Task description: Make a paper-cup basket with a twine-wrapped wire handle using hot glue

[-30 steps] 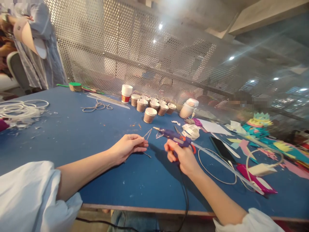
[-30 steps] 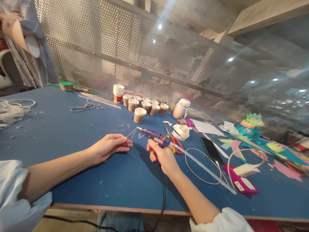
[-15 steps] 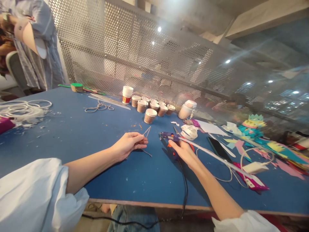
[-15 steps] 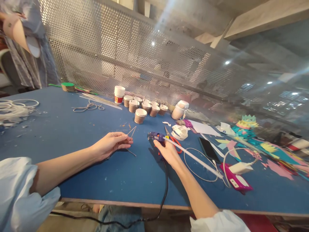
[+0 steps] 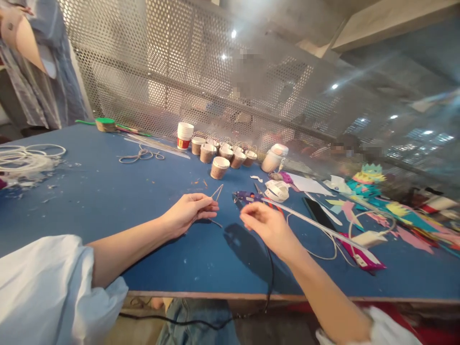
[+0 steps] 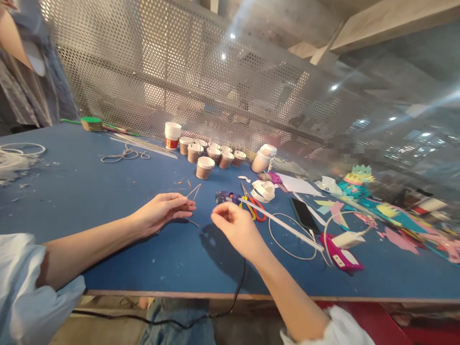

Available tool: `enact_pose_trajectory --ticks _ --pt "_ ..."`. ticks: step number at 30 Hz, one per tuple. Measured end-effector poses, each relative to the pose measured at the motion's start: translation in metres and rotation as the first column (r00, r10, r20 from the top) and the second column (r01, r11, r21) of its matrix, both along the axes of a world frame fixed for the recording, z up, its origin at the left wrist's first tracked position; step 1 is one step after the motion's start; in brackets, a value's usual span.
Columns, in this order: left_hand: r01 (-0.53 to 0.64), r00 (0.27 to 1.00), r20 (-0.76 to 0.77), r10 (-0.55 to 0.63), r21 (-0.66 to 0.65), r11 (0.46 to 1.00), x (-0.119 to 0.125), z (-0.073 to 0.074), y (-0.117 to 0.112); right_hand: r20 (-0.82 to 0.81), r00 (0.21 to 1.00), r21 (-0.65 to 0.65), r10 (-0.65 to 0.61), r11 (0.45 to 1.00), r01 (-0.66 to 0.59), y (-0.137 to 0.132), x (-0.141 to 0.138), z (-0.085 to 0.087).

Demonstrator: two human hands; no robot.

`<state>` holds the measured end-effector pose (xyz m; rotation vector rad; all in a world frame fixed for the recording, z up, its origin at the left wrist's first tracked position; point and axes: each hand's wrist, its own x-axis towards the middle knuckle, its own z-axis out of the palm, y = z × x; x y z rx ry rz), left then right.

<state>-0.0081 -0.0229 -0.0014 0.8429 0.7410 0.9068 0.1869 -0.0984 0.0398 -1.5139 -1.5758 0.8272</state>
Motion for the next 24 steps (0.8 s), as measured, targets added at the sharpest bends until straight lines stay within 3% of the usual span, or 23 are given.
enact_pose_trajectory --ticks 3,6,13,24 --pt "-0.017 1.0 0.008 0.017 0.001 1.0 -0.001 0.002 0.001 -0.226 0.973 -0.03 -0.039 0.999 0.033 0.045 -0.019 -0.01" --pt "-0.015 1.0 0.016 0.015 -0.001 1.0 -0.002 0.003 0.001 -0.378 0.925 -0.057 -0.048 0.998 0.029 0.068 -0.031 -0.023" --pt "0.038 0.999 0.033 -0.037 -0.027 0.999 0.001 0.004 -0.007 -0.61 0.792 -0.121 -0.001 0.988 -0.092 0.06 -0.035 -0.036" --pt "0.087 0.996 0.009 -0.087 0.001 0.996 0.001 0.001 -0.008 -0.616 0.787 -0.146 -0.049 0.988 -0.052 0.056 -0.034 -0.04"
